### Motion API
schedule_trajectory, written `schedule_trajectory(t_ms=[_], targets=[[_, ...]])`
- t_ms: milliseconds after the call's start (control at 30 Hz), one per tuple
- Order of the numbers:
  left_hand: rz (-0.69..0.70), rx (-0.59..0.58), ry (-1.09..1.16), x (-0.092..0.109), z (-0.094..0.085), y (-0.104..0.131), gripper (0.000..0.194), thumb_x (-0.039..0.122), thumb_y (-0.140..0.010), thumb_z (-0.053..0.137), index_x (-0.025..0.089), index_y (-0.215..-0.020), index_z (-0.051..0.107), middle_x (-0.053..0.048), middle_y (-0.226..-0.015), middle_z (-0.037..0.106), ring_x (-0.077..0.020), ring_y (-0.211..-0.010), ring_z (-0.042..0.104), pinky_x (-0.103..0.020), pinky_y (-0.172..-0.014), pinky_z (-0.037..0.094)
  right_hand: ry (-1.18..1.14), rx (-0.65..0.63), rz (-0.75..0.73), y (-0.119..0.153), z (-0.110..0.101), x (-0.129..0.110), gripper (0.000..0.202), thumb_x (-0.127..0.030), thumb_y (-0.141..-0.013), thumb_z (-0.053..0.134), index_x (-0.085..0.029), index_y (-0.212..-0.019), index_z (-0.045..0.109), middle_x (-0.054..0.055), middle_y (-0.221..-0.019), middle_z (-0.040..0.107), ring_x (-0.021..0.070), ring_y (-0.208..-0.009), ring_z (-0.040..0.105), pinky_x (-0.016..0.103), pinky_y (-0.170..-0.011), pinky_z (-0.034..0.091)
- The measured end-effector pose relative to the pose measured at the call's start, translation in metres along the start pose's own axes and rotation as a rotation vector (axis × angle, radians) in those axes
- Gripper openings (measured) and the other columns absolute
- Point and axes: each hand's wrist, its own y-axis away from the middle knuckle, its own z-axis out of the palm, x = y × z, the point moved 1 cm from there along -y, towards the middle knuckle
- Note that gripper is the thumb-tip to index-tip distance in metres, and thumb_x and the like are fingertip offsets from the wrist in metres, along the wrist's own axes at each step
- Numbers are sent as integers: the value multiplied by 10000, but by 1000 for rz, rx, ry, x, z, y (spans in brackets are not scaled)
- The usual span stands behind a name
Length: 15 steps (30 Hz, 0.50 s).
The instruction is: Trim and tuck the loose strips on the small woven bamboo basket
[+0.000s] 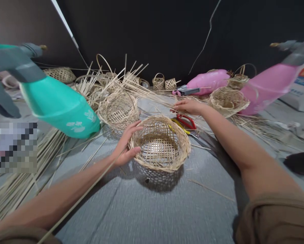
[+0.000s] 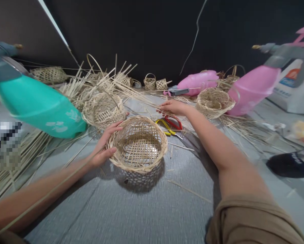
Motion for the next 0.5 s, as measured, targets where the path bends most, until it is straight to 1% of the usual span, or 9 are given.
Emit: schedule_trajectory(t_ms=[67,167,233,300,367,400,467,500], targets=[[-4,-1,-3,0,0,1,611,618,-916,573,324,-1443,479,-129,-1580,392,-392,-1469,362,-683,-1173,296,-24,35,9,6,0,0,217,-298,-929,574,-228,-1021,758,46,-1047,775,181,-881,711,283,-789,555],[-4,-1,-13,0,-1,1,612,622,-917,567,315,-1440,482,-133,-1581,395,-396,-1466,368,-678,-1171,302,40,72,10,11,-2,1,230,-320,-894,610,-204,-1034,751,44,-983,770,189,-870,705,291,-783,548],[-5,4,-12,0,0,1,613,624,-919,563,312,-1441,483,-134,-1577,402,-392,-1467,368,-664,-1175,302,95,105,23,11,-4,4,260,-352,-899,610,-201,-1060,747,46,-1003,772,198,-900,704,293,-802,540],[-4,9,-9,-1,0,1,610,621,-923,557,307,-1440,484,-136,-1574,406,-386,-1468,366,-654,-1181,293,182,154,47,7,-6,9,291,-387,-918,592,-204,-1080,750,55,-1071,770,219,-979,698,308,-876,522],[-1,11,-7,-1,1,1,602,614,-927,552,301,-1437,484,-137,-1577,403,-382,-1471,362,-646,-1185,290,294,229,91,1,-9,18,335,-380,-944,554,-177,-1134,740,99,-1197,740,265,-1115,663,351,-990,475],[-2,11,-8,-1,1,1,600,610,-929,551,298,-1436,484,-138,-1577,402,-380,-1473,359,-643,-1186,290,352,272,123,-3,-11,24,360,-350,-953,535,-143,-1180,722,140,-1266,708,293,-1187,631,377,-1038,443],[-6,12,-12,-2,1,2,602,612,-928,551,289,-1433,488,-142,-1575,402,-383,-1475,353,-644,-1185,292,455,344,194,-11,-14,38,414,-268,-955,503,-55,-1273,663,231,-1364,634,336,-1293,564,417,-1090,395],[-8,11,-15,-2,1,2,606,615,-926,552,286,-1431,490,-143,-1573,404,-387,-1474,352,-650,-1184,289,495,366,229,-15,-16,45,443,-242,-951,496,-18,-1309,629,268,-1384,606,347,-1314,548,427,-1091,392]])
